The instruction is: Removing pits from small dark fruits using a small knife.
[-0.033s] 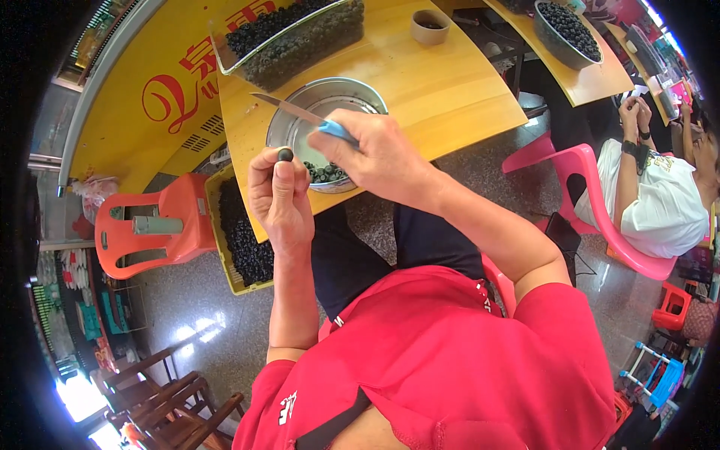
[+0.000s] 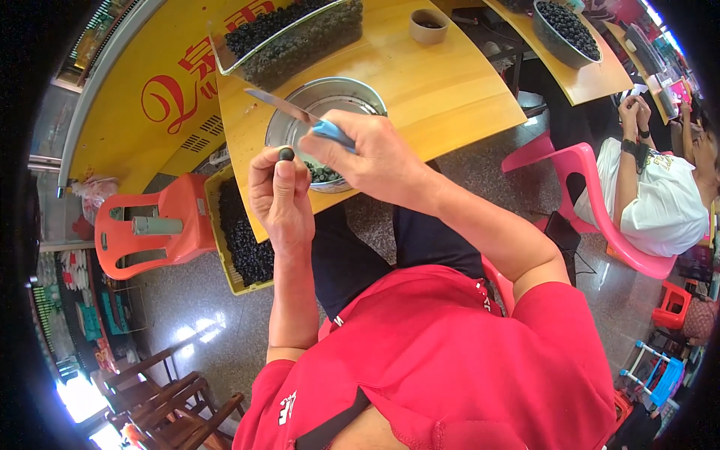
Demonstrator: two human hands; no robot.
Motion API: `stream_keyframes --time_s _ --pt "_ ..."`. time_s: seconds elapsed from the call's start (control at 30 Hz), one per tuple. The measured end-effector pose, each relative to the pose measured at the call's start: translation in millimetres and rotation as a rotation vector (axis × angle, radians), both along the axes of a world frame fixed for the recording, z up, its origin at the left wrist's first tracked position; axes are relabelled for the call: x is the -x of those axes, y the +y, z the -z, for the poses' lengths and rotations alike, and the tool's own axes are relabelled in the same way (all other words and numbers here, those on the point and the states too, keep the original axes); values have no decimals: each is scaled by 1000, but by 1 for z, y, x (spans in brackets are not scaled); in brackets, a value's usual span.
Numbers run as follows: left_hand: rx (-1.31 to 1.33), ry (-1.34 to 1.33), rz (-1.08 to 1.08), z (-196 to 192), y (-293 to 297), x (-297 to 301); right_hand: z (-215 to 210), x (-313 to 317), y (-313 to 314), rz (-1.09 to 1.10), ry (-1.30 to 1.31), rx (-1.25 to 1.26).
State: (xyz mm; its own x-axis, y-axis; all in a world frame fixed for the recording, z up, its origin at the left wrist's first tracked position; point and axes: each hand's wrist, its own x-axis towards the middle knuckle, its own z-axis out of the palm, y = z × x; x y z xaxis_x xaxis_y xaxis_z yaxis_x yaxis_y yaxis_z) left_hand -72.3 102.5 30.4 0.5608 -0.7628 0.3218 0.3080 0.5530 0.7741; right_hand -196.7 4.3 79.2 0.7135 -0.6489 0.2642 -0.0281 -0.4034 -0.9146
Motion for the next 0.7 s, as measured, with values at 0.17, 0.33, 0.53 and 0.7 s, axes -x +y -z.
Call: stream_keyframes --time_s 0.17,0.33,0.53,0.7 --pt "-13 -39 -30 -4 -1 8 1 -6 5 -146 -128 -362" --pt "7 -61 -56 -2 5 4 -9 -7 12 -266 -177 -851" --pt "136 43 -73 -7 38 -37 5 -5 9 -83 -41 -598" --pt "116 438 -199 34 101 -115 19 31 -29 7 -131 -646"
